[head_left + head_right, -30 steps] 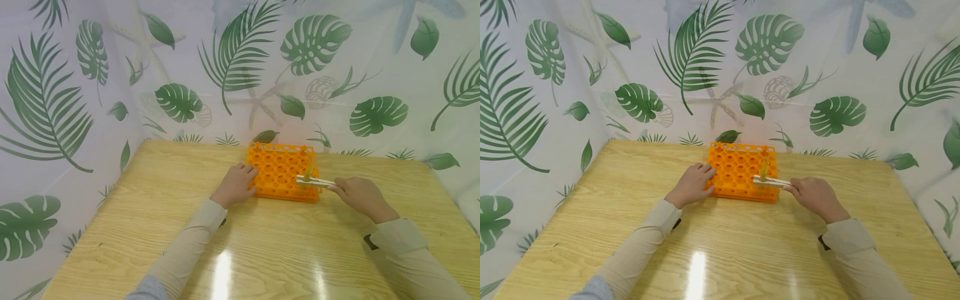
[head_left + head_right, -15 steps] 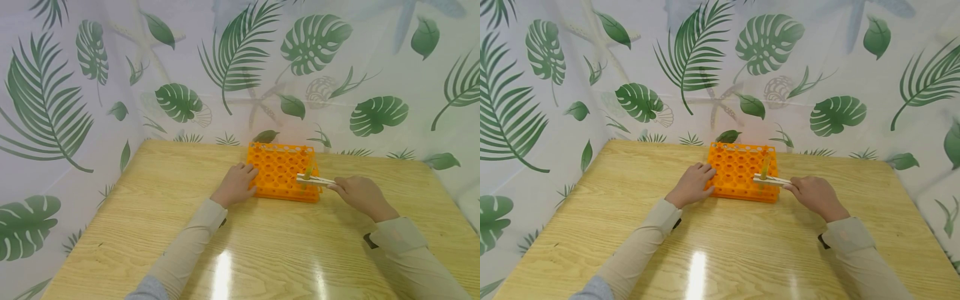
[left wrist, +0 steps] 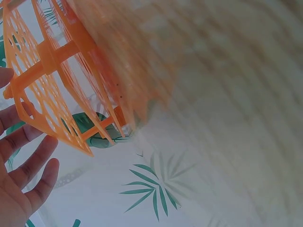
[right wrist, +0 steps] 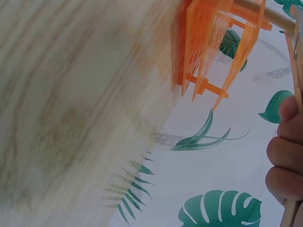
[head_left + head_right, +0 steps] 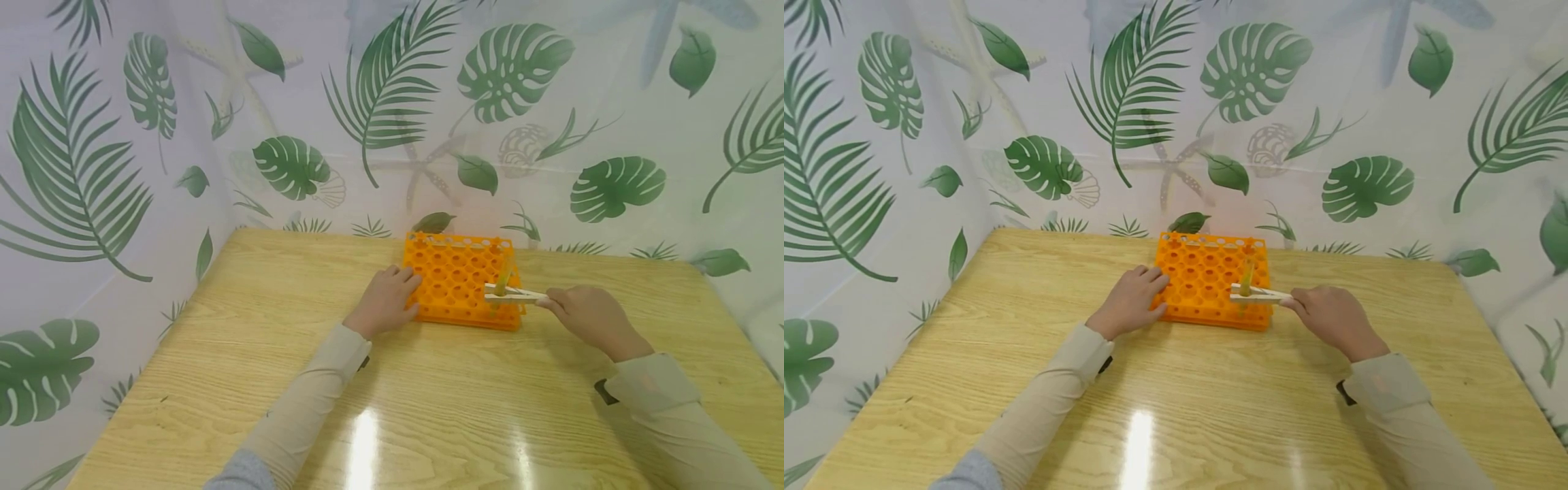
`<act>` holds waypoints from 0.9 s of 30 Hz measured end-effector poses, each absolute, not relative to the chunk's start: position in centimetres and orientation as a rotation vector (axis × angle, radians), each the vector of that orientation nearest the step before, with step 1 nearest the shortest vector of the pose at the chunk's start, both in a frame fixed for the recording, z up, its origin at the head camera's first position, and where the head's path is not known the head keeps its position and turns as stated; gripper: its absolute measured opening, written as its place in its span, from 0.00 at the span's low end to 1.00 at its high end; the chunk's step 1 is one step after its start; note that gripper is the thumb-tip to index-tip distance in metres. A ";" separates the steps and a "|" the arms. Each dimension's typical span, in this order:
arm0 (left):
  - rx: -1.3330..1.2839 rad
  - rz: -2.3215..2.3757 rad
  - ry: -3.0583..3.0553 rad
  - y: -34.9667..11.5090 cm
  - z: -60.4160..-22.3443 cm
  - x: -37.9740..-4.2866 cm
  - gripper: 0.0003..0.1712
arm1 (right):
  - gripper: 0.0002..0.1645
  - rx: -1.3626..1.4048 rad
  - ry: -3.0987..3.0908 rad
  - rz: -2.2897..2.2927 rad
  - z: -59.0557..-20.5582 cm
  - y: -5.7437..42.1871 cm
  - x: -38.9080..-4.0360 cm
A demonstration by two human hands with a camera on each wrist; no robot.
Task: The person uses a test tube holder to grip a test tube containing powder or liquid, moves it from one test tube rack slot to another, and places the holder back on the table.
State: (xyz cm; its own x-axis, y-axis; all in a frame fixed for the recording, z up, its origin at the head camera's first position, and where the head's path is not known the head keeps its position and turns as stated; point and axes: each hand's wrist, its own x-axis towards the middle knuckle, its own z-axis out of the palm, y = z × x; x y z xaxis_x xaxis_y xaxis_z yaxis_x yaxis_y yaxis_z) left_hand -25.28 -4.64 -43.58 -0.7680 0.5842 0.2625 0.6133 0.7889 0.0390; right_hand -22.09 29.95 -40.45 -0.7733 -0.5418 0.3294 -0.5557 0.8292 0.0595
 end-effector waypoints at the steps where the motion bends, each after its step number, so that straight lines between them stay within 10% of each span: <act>1: -0.931 -0.178 -2.743 -4.6 -43.6 -25.3 0.13 | 0.21 0.826 -2.679 0.062 -40.4 30.0 -22.1; 27: -0.932 -0.157 -2.741 -4.6 -43.9 -25.6 0.14 | 0.19 0.757 -2.697 0.112 -39.5 30.3 -22.5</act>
